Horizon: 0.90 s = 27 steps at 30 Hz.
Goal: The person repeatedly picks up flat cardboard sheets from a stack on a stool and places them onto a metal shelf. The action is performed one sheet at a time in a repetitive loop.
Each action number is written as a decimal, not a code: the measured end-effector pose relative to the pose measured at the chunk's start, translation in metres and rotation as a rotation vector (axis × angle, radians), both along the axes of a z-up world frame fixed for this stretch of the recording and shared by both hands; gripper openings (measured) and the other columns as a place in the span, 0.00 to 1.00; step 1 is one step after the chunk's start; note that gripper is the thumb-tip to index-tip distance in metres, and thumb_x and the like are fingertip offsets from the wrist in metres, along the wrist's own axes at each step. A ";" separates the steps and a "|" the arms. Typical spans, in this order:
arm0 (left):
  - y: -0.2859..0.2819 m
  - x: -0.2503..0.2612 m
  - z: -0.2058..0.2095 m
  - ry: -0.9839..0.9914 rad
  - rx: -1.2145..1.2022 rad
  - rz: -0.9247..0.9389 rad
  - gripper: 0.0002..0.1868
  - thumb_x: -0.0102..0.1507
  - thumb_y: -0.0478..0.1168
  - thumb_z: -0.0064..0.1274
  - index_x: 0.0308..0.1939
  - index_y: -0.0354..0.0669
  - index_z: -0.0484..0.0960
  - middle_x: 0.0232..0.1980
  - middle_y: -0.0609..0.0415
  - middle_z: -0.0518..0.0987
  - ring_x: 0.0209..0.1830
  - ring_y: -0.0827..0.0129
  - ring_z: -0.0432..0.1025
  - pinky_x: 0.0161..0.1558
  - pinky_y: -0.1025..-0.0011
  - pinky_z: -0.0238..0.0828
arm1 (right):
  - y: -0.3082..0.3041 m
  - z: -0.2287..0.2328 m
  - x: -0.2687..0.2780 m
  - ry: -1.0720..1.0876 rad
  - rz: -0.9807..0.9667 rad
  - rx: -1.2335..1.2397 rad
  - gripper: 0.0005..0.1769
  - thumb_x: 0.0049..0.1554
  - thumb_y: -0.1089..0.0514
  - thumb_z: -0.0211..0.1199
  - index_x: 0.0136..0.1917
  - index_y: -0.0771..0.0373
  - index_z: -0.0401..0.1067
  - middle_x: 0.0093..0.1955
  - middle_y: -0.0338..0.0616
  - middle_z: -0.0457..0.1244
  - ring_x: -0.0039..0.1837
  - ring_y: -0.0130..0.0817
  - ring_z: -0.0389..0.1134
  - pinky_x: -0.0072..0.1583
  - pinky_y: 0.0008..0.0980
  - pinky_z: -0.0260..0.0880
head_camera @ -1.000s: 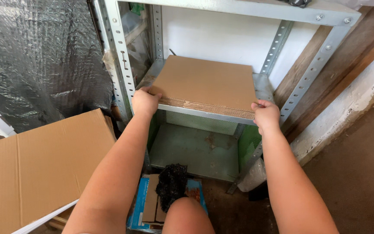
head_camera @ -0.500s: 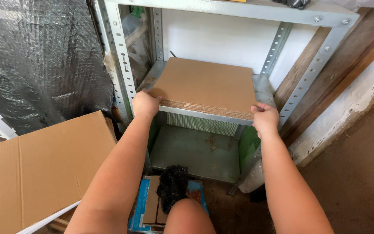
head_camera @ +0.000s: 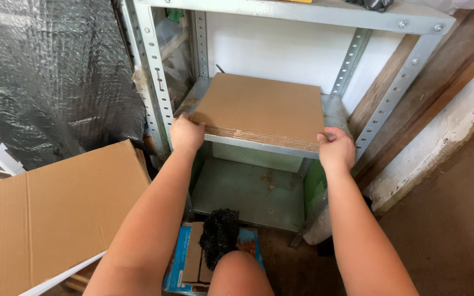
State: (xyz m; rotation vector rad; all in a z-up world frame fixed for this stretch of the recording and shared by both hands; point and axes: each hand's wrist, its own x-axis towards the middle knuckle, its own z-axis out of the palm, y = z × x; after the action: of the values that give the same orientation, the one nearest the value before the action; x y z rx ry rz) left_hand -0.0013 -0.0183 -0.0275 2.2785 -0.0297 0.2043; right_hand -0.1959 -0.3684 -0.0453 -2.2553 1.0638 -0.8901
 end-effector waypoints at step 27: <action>0.343 -0.288 -0.059 -0.312 -0.532 0.323 0.14 0.66 0.34 0.62 0.56 0.41 0.83 0.54 0.50 0.83 0.54 0.67 0.77 0.51 0.71 0.73 | 0.242 -0.054 -0.012 -0.510 0.710 0.213 0.08 0.56 0.67 0.71 0.47 0.56 0.81 0.31 0.37 0.64 0.33 0.21 0.60 0.40 0.24 0.66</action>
State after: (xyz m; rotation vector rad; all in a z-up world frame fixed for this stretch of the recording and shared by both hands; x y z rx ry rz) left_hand -0.2893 0.3244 -0.0861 1.6934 0.2081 0.6547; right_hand -0.2081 -0.1269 -0.0995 -1.8559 0.0982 -0.8974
